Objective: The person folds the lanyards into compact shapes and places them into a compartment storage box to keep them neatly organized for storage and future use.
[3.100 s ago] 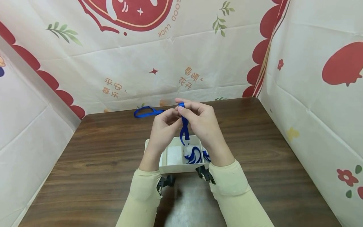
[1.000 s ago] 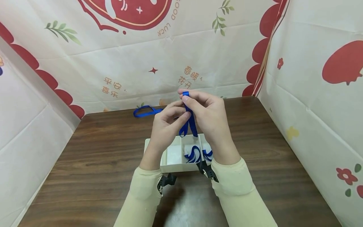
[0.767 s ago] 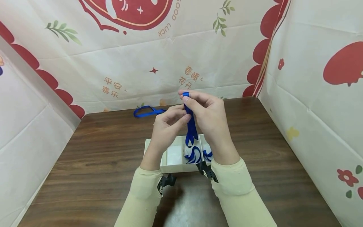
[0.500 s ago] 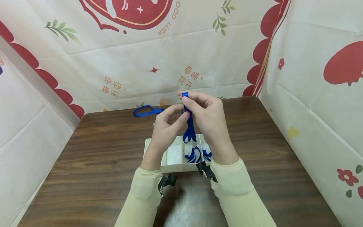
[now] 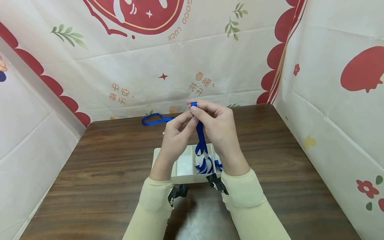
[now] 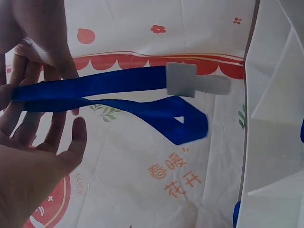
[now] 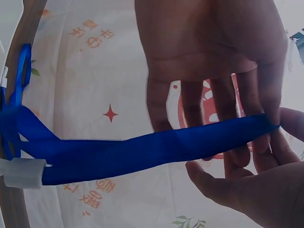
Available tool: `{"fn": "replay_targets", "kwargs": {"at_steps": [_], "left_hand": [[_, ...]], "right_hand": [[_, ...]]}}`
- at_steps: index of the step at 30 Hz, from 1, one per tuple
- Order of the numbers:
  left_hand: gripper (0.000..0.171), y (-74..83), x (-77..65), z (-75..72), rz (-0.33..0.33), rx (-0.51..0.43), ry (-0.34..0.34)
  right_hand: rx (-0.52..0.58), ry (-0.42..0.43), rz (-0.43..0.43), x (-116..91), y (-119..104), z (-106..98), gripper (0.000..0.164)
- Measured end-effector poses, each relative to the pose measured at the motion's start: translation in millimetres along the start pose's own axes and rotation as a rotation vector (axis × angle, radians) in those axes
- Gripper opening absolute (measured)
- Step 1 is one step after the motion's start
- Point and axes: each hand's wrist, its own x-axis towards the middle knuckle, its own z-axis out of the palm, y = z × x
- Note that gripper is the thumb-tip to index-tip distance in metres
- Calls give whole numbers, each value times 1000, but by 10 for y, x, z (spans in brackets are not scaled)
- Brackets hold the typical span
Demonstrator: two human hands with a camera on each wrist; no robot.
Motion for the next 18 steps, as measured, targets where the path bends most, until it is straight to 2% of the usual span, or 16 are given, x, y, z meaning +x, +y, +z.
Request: {"fn": "replay_targets", "kwargs": {"at_steps": [4,9,12,18], "left_hand": [[27,6,6,9,-29,-120,6],[19,-13,23,18,-69,-344,83],[15,-28,34,9,-79,-415,124],[18,-29,46,-1,-93,-503,134]], "right_hand": [[1,4,13,-7,20,-11,26],[44,1,9,0,14,-17,25],[74,-8,10,2,3,-10,22],[134,-25,13,9,-8,11,17]]}}
